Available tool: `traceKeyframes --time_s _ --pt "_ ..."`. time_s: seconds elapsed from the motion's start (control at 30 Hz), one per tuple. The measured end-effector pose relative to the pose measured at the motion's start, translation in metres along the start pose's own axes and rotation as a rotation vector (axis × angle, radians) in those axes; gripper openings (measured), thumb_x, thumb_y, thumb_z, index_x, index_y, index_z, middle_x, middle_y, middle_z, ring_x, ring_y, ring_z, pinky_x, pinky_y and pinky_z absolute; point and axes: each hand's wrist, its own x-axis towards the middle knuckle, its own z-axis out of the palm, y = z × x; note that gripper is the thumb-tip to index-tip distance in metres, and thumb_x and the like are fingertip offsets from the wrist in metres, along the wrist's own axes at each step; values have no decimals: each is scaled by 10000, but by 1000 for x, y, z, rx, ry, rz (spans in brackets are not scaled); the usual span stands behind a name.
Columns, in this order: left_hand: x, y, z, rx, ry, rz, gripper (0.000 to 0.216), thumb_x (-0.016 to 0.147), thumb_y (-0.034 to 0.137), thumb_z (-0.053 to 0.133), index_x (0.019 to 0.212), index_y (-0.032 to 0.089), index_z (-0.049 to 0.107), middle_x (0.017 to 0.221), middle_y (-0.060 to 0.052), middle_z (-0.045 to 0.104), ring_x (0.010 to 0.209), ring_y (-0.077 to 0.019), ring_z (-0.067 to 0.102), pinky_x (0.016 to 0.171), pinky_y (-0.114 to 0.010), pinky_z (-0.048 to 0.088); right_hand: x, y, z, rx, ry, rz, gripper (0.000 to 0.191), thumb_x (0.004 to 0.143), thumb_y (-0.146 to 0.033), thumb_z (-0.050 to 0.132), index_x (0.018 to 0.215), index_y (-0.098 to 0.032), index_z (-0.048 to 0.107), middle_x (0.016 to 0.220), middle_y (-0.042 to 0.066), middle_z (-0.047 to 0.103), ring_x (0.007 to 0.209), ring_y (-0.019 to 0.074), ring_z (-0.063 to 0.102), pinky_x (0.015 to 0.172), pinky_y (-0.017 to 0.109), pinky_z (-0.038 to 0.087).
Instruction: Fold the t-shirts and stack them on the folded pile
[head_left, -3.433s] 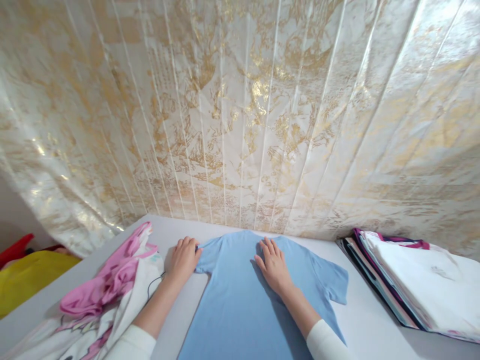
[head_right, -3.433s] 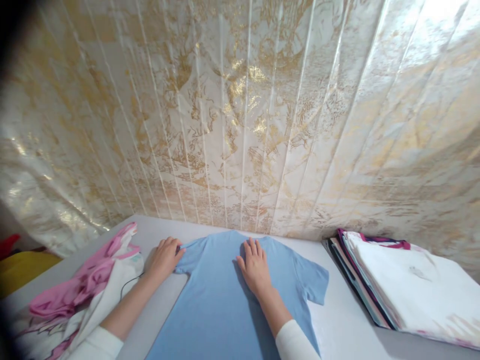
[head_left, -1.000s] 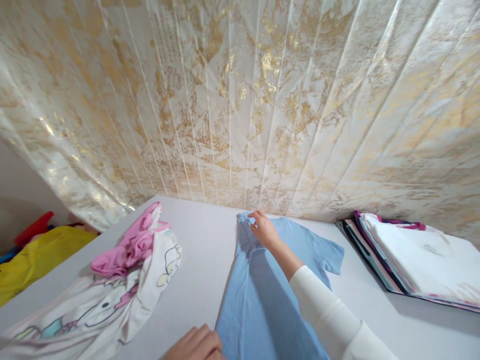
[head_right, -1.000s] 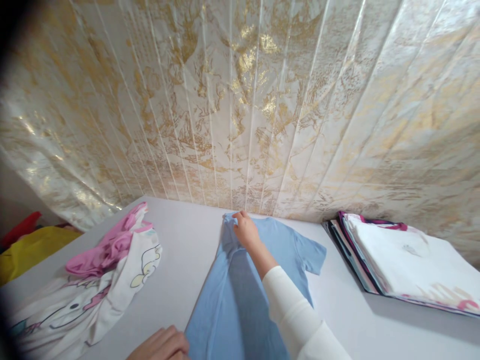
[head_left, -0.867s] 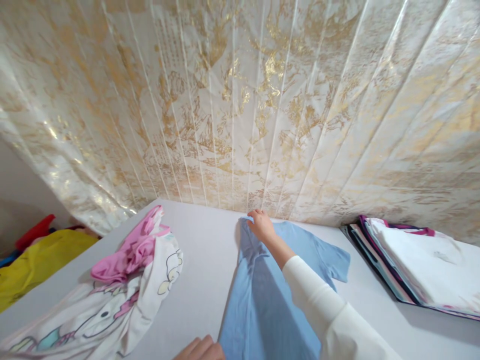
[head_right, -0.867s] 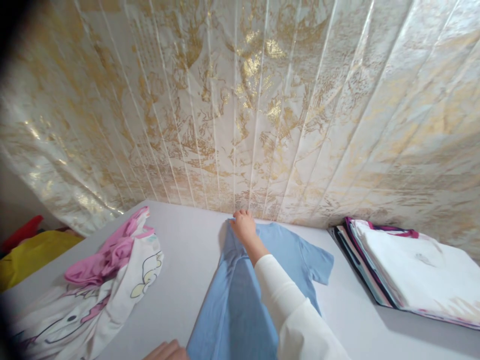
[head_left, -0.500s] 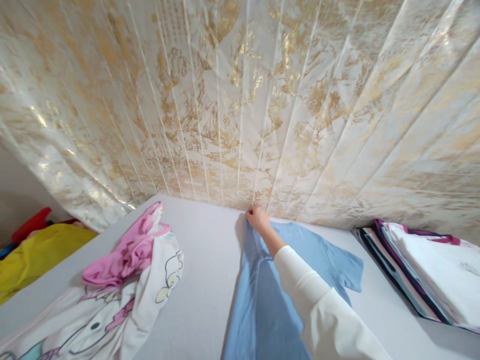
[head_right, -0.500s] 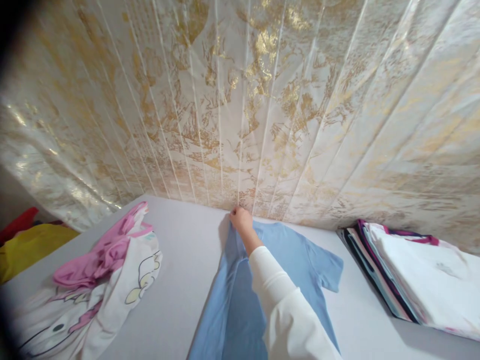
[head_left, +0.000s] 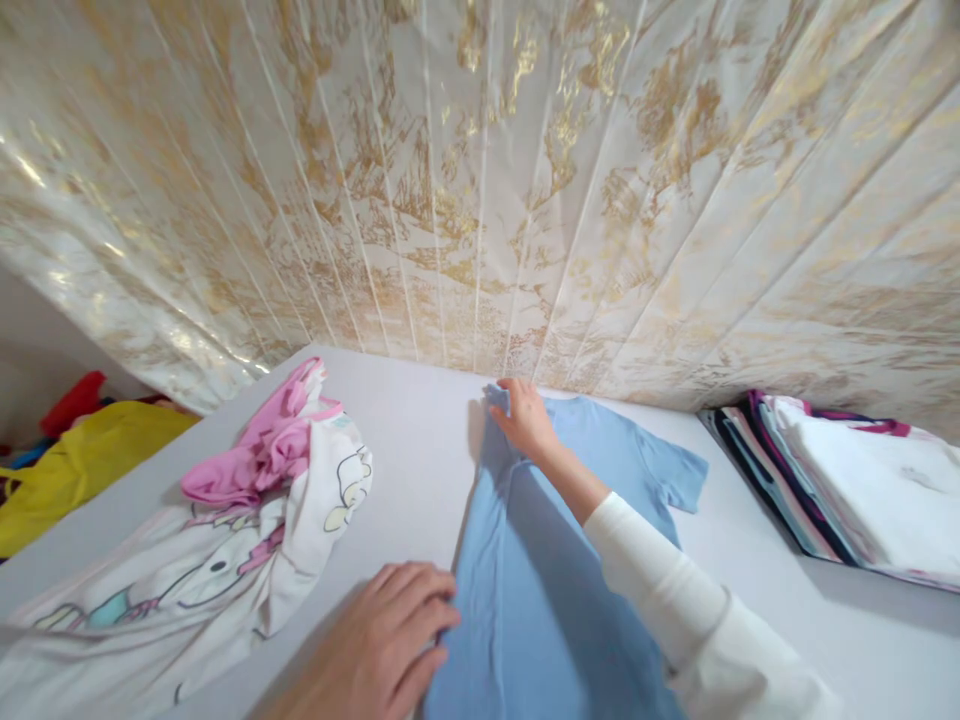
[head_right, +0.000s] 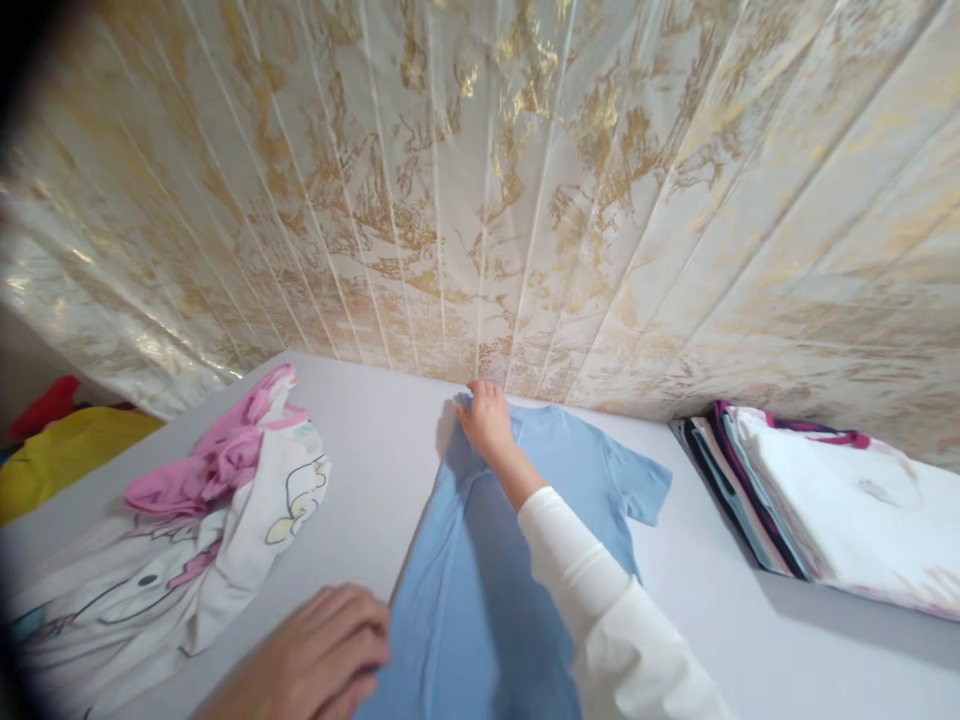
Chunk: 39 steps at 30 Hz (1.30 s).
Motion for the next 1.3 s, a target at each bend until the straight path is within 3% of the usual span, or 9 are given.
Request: traceKeyframes --time_s 0.13,0.2,0.3,0.5,0.7,0.83,1.03,1.2,1.3 --pt "6 -4 -15 133 -91 -46 388 976 208 474 1363 230 469 1439 -48 481 1339 -193 389 1073 -346 326 -94 -18 -25 86 -106 -179 418 868 -186 541 1281 -195 477 1306 82 565 1226 217 490 1041 355 378" --pt "4 -7 -8 202 -131 -27 486 987 255 470 1459 219 360 1508 -55 405 1412 -207 287 1103 -373 286 -148 -26 -36 195 -156 -340 431 901 -179 470 1329 -193 429 1376 105 514 1279 217 453 1059 379 370" --pt "0 -8 4 275 -164 -26 541 983 271 469 1494 216 300 1550 -56 333 1437 -225 239 1094 -391 289 -208 -31 -49 179 -322 -392 489 871 -135 478 1352 -219 438 1416 99 493 1330 228 413 1071 402 373" --pt "-1 5 4 309 -128 -51 571 999 234 421 1525 229 200 1585 -49 243 1449 -196 212 1122 -379 261 -248 -29 -61 86 -431 -368 485 883 -162 498 1361 -240 485 1522 87 386 1384 242 372 1092 435 373" --pt "-14 12 9 336 -140 16 677 972 328 485 1539 213 132 1563 -60 287 1408 -191 318 1112 -333 300 -269 -17 -30 59 -476 -571 540 950 -398 519 1455 -254 397 1534 104 313 1413 281 316 1083 443 399" --pt "-6 3 18 346 -55 65 678 957 298 498 1538 212 160 1532 -67 356 1373 -205 383 1095 -321 330 -251 -12 -41 85 -441 -549 497 955 -344 507 1438 -256 428 1519 95 356 1402 239 345 1088 389 399" --pt "37 -6 33 406 -5 77 653 944 344 528 1516 181 257 1496 -95 422 1352 -226 408 1070 -339 350 -159 -13 -69 100 -354 -455 461 947 -190 428 1406 -170 465 1476 119 448 1384 213 385 1130 426 324" --pt "41 -17 48 574 50 131 637 929 409 535 1482 158 343 1509 -88 404 1358 -246 374 1041 -330 327 -77 -2 -33 -6 -321 -489 432 942 -152 427 1363 -184 516 1428 69 522 1325 149 463 1117 309 332" --pt "38 -25 55 648 124 156 563 953 385 494 1463 175 384 1475 -95 453 1346 -255 378 1032 -335 302 -47 7 -4 -57 -281 -402 467 956 -273 465 1412 -169 461 1499 116 420 1390 202 373 1135 379 302"
